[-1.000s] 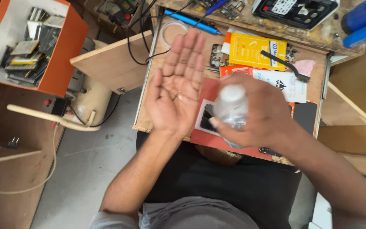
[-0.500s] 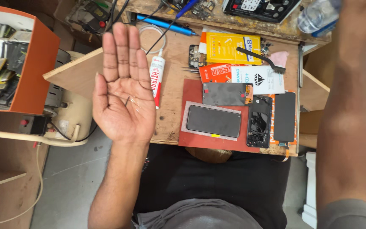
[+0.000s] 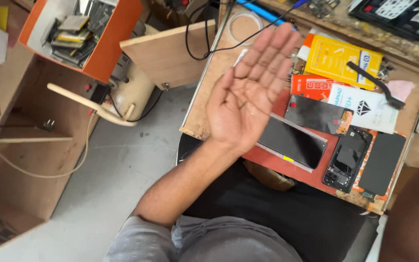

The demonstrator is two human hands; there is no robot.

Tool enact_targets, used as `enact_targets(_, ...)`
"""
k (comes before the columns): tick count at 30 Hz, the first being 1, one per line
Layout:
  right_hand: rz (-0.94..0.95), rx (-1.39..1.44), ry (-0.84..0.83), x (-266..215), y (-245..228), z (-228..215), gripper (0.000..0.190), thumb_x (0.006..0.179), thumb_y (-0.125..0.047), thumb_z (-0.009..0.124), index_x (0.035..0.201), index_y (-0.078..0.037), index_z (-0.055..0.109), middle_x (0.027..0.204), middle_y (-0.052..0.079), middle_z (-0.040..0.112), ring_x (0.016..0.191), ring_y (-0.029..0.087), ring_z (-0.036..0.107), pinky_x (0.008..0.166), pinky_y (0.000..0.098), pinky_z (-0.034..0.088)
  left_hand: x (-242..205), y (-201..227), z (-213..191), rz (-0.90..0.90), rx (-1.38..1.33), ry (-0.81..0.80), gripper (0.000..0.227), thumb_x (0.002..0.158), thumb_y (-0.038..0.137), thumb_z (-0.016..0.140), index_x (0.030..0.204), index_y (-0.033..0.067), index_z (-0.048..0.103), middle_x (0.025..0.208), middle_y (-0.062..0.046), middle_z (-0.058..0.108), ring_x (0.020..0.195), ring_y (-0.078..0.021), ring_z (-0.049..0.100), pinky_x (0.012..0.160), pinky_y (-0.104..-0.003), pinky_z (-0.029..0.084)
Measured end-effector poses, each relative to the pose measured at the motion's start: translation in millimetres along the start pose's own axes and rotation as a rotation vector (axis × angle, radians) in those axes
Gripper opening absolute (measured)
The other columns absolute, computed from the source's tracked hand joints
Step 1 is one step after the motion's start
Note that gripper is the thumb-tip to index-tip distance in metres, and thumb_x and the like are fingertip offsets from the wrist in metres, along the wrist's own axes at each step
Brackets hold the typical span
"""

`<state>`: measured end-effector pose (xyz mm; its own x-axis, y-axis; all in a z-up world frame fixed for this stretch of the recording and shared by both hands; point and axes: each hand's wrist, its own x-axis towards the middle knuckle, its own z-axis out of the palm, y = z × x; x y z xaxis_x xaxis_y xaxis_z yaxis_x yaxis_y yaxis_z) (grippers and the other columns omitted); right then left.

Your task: The person uses a small brush to clean a flexible ribbon cable, repeatedly brushing both sides to remove debris. The person then rubs the cable between their palms to remove loose particles.

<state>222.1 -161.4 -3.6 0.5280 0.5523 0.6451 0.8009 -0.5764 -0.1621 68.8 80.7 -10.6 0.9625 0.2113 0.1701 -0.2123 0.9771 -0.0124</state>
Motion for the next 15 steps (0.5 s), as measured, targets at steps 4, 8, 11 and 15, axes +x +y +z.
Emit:
enact_targets(4,-0.128,0.111,-0.263,-31,-94,-22,0.061,0.102,-0.061,0.047,0.137,-0.018,0.072,0.154,0.024,0.036,0.144,0.041,0.026,0.116,0.0563,0.012,-7,-9,10,-0.12,0.011,0.031,0.065,0.111,0.032,0.023,0.163,-0.006,0.02,0.174,-0.023,0.017,0.164,-0.0346,0.016,0.137,-0.044,0.017)
enact_targets(8,-0.21,0.132,-0.356,-37,-134,-10,0.073,0.102,-0.074,0.039,0.144,-0.024,0.072,0.166,0.024,0.028,0.156,0.042,0.016,0.127,0.0592,0.001,-15,-13,14,-0.199,-0.008,0.019,0.066,0.111,0.035,0.021,0.164,-0.0038,0.02,0.171,-0.023,0.018,0.16,-0.032,0.017,0.132,-0.041,0.018)
enact_targets(11,-0.196,0.142,-0.359,-34,-143,-5,0.077,0.103,-0.078,0.032,0.146,-0.025,0.069,0.167,0.021,0.029,0.158,0.04,0.015,0.129,0.0596,-0.002,-16,-16,14,-0.202,-0.008,0.012,0.068,0.112,0.039,0.019,0.164,-0.0045,0.02,0.171,-0.025,0.019,0.159,-0.0336,0.019,0.132,-0.042,0.02)
enact_targets(15,-0.171,0.007,-0.327,-33,-146,-11,0.081,0.104,-0.077,0.026,0.15,-0.027,0.069,0.167,0.021,0.031,0.158,0.041,0.015,0.127,0.0628,-0.003,-14,-17,13,-0.2,0.023,-0.013,0.076,0.112,0.049,0.016,0.165,-0.0053,0.021,0.167,-0.026,0.021,0.159,-0.0328,0.019,0.133,-0.042,0.02)
